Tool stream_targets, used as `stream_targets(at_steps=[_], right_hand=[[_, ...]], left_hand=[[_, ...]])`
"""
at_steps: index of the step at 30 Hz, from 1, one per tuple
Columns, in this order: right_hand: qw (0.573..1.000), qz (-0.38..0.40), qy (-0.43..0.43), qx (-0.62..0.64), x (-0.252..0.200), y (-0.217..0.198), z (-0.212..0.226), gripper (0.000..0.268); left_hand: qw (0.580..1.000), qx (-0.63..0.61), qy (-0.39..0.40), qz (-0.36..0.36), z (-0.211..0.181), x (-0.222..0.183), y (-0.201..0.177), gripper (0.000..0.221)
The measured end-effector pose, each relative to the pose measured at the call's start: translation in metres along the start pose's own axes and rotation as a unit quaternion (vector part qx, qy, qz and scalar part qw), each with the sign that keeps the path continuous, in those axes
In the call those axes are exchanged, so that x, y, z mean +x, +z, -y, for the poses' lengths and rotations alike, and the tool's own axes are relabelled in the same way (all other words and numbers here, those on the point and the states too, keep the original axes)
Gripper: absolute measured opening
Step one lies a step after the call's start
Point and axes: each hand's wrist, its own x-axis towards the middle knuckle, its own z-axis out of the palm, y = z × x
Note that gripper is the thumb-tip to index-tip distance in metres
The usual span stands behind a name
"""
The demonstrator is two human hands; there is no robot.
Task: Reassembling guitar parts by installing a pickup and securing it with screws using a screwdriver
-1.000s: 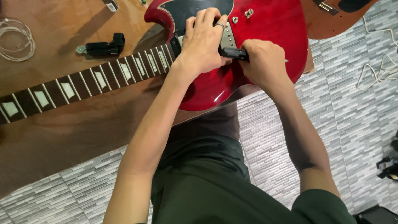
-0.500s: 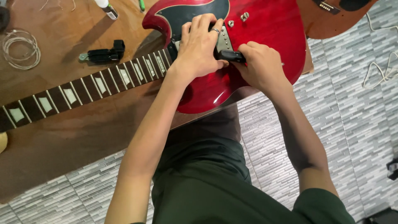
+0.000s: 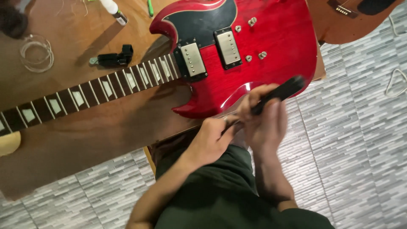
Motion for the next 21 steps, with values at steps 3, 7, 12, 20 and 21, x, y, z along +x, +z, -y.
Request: stream_targets(at_steps=[3,7,12,20,21], right_hand=[[0.998,-0.031,-0.012,-0.054,-0.020,0.010,-0.002,0.036],[0.989,-0.039,0.071,-0.126,-0.045,-0.008,-0.006,0.030],[0.984,0.039,0.096,-0.147,-0.056,-0.009,0.002,0.033],[0.969,0.117,0.024,-0.216,-0.065,-0.016,0.018,0.084],[0.968,0.102,0.005,-0.227,-0.068,-0.019,0.013,0.093]], left_hand=[[0.999,0.002,-0.018,-0.029,0.024,-0.022,0.012,0.031],[0.996,-0.070,-0.061,0.000,0.024,-0.038,0.009,0.033],[0.981,-0.153,-0.105,0.057,0.051,-0.069,0.002,0.038],[0.978,-0.127,-0.143,0.080,0.064,-0.077,-0.003,0.041],[0.979,-0.123,-0.144,0.074,0.063,-0.076,0.000,0.042]])
